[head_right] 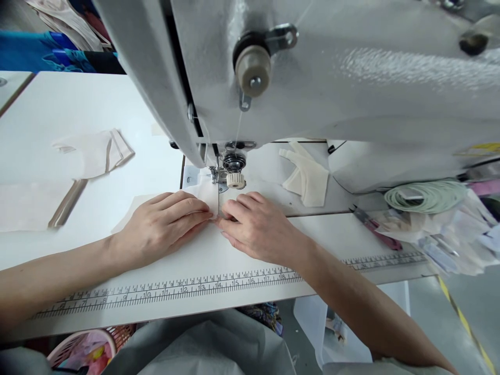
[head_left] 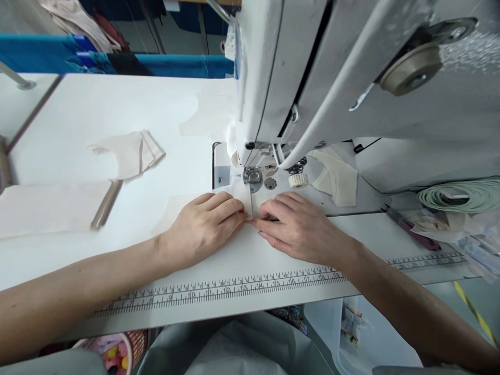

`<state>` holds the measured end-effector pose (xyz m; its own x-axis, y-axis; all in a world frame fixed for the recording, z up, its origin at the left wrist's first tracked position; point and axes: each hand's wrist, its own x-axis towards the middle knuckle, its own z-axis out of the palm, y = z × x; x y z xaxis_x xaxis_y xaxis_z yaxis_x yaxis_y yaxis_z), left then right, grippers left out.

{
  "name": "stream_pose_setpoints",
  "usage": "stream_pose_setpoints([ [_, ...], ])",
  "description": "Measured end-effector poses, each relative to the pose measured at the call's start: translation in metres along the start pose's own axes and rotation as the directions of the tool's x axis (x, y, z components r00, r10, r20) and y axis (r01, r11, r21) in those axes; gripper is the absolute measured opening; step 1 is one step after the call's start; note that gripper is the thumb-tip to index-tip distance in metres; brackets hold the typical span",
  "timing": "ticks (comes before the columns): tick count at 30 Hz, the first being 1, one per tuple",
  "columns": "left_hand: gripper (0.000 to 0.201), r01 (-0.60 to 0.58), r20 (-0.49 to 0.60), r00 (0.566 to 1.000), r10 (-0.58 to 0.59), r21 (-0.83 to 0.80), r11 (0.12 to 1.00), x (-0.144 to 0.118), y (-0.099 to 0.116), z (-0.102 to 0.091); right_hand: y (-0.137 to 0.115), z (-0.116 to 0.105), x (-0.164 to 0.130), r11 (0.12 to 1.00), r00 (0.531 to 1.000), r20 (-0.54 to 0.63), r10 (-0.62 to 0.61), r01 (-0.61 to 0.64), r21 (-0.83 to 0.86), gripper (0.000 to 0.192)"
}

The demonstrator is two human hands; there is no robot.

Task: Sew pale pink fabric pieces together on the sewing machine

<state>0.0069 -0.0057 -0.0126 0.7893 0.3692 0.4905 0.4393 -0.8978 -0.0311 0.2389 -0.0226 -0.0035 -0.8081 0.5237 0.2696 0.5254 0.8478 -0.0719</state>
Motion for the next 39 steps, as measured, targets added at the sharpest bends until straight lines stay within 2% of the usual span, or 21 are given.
stream_pose_setpoints([
  [6, 0.011, -0.015, 0.023, 1.000, 0.014, 0.048, 0.999, -0.0011, 0.0011, -0.0003, -0.0007, 0.0007, -0.0007, 0.999, 1.000, -0.022, -0.004, 0.003, -0.045, 0.023],
  [13, 0.014, -0.014, 0.047, 0.999, 0.012, 0.050, 0.999, -0.0026, 0.0027, -0.0009, 0.0004, 0.0002, 0.0005, 0.997, 0.999, 0.022, -0.041, 0.043, -0.060, 0.027],
  [19, 0.018, -0.064, 0.084, 0.995, 0.057, 0.094, 0.993, -0.0028, 0.0041, -0.0049, -0.0015, -0.0004, 0.0014, 0.997, 0.999, 0.023, -0.044, 0.045, -0.062, 0.025],
  [39, 0.019, -0.058, 0.085, 0.995, 0.049, 0.095, 0.994, -0.0029, 0.0033, -0.0051, -0.0007, 0.0006, 0.0029, 0.999, 1.000, 0.013, -0.018, 0.018, -0.034, 0.023],
])
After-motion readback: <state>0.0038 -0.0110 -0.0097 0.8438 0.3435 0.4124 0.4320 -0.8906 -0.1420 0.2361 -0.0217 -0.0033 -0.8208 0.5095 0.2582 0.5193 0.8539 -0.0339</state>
